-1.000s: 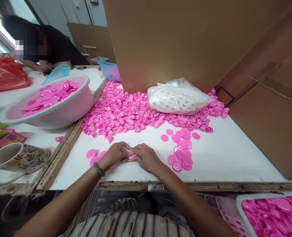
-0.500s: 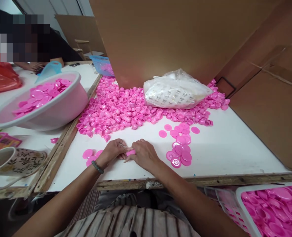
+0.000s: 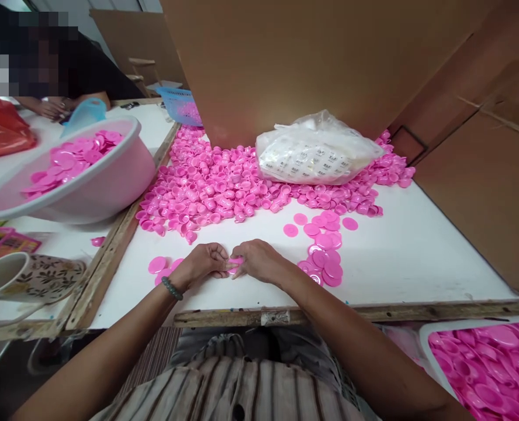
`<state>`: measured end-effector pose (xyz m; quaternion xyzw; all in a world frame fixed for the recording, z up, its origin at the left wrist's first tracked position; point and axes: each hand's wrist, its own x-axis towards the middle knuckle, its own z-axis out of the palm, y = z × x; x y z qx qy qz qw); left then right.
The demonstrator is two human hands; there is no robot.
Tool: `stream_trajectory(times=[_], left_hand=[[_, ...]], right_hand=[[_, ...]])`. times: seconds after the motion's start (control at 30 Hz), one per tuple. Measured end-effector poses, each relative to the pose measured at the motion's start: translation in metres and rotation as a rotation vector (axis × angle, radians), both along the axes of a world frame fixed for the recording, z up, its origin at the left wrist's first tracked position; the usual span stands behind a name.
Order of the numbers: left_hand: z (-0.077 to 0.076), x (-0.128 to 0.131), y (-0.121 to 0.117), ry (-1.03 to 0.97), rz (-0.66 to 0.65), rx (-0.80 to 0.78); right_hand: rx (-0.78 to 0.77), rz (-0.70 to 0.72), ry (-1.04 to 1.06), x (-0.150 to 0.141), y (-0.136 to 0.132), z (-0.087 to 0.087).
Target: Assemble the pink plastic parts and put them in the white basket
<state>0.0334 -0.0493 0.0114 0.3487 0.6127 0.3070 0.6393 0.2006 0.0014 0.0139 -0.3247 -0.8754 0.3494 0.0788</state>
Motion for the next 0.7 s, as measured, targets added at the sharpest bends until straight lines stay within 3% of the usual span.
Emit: stream_trajectory(times=[0.23,0.33,0.43,0.53,0.63,0.7], left_hand=[[0.001,-0.001,0.008,0.05,-0.019,-0.064],[0.005,0.0,0.004,0.093,-0.072,0.024],[0.011,0.001,-0.005,0.316,-0.139,0.233],[0.019,0.005,-0.015,0.658,-0.195,0.471],[0.023,0.014,-0.022,0.834,-0.328,0.759],[0.021,0.018,-0.023,0.881,-0.429,0.872]], right_hand=[[-0.304,-0.072,0.097,0.0,0.015,-0.01],[-0.306,-0.083,0.132,0.002,0.007,-0.009],[-0.16,-0.109,0.181,0.006,-0.01,-0.01],[0.088,-0.263,0.186,0.018,-0.021,-0.012],[0.355,-0.503,0.066,0.039,-0.013,-0.014],[0.455,-0.574,-0.091,0.051,-0.001,-0.017]])
